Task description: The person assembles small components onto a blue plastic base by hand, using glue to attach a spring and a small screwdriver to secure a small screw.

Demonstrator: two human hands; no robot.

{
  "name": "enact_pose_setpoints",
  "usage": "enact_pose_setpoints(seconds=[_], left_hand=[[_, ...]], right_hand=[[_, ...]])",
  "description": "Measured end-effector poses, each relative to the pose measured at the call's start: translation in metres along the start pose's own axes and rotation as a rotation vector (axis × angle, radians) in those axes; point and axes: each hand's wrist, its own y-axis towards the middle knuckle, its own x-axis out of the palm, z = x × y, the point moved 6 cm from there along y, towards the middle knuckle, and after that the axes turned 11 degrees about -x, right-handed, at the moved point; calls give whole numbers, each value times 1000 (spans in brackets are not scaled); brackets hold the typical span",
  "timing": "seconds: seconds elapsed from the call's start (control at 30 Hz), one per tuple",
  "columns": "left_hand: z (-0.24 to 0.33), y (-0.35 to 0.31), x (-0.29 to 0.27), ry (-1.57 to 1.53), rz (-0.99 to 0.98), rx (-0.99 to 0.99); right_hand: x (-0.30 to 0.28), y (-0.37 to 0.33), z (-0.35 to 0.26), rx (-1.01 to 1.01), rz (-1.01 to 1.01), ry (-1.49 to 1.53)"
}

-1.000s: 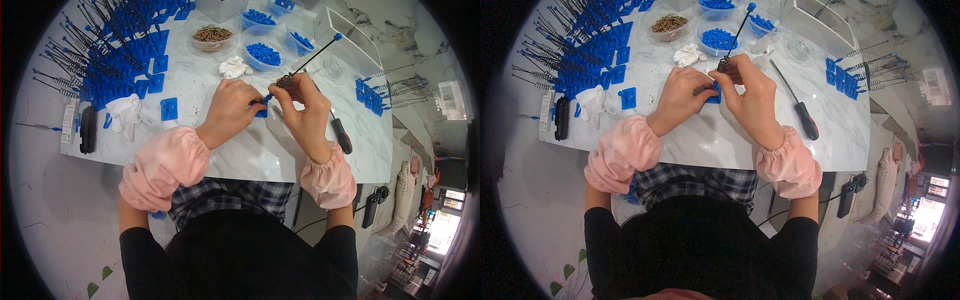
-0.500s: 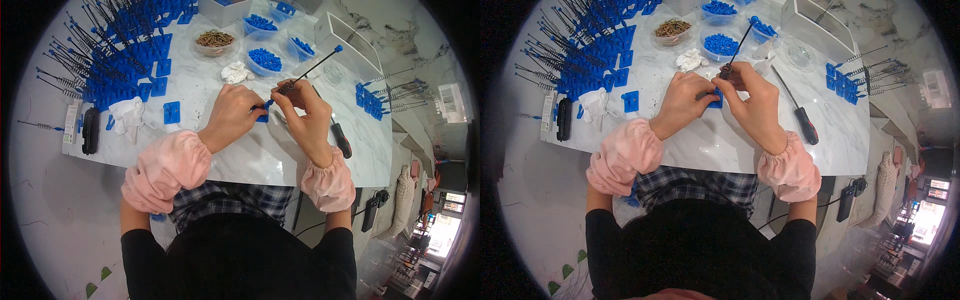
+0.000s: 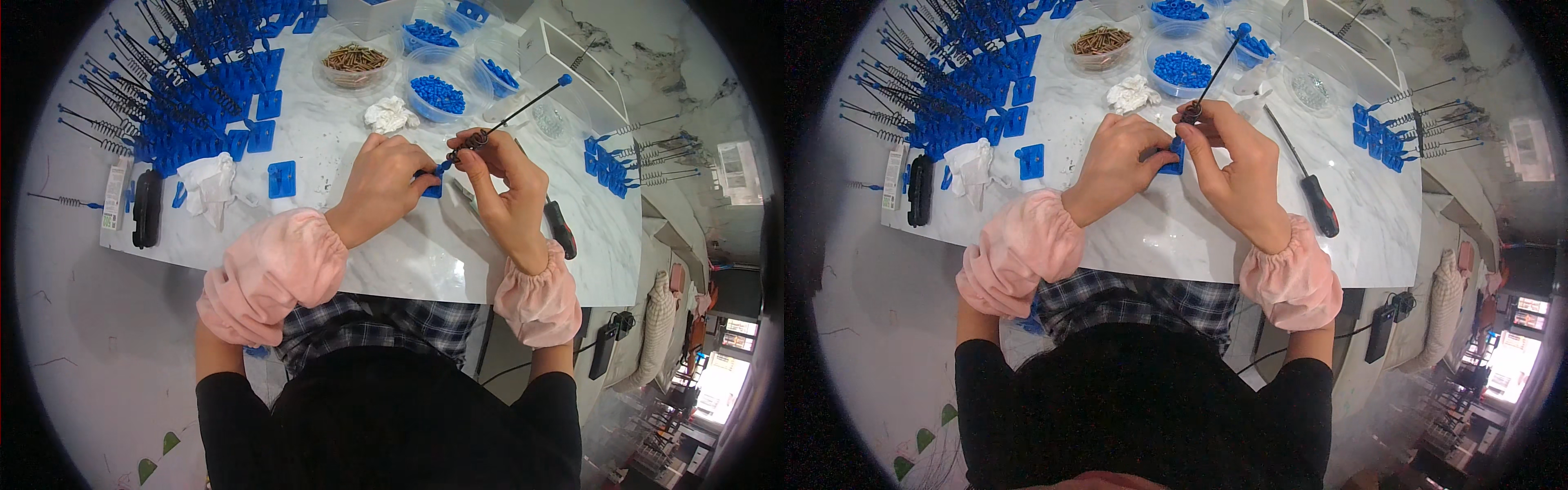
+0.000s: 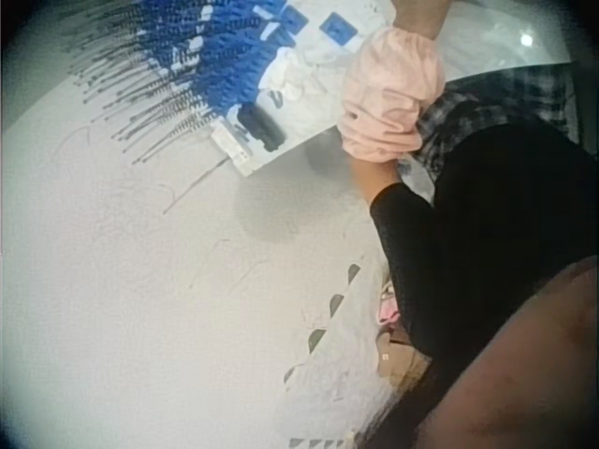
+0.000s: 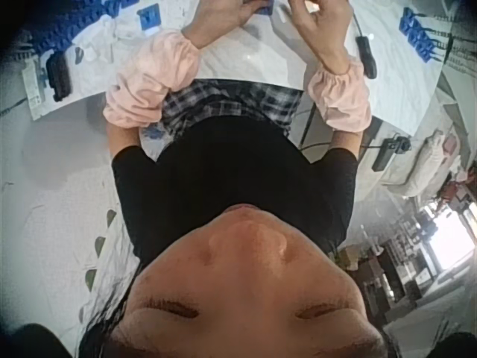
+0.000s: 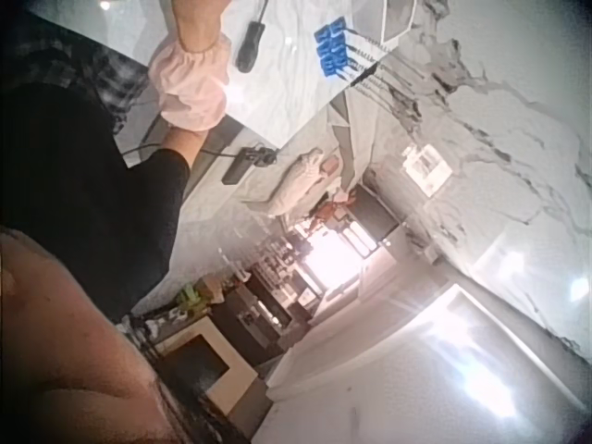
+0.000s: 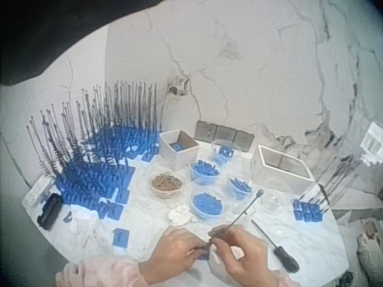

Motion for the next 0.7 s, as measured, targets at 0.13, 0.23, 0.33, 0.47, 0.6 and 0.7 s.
enact_pose_setpoints(seconds=[0.13,0.23,0.33,0.47,0.6,0.7], left_hand=[[1,0,0,18,-7,-13],[0,-1,0,10,9,-3],[0,0,0,19,-6,-10],[-1,-1,0,19,-5,-18],[1,-1,-1,17,15,2],[1,-1,-1,13,23,8]], right_hand=[[0,-1,1,-7,7,-10],[0,-1,2,3,-1,-20],[0,-1,2,-4,6,-27],[1,-2,4,6,12,-16],[0,-1,2,7,3,-48],[0,-1,2,8,5,-45]])
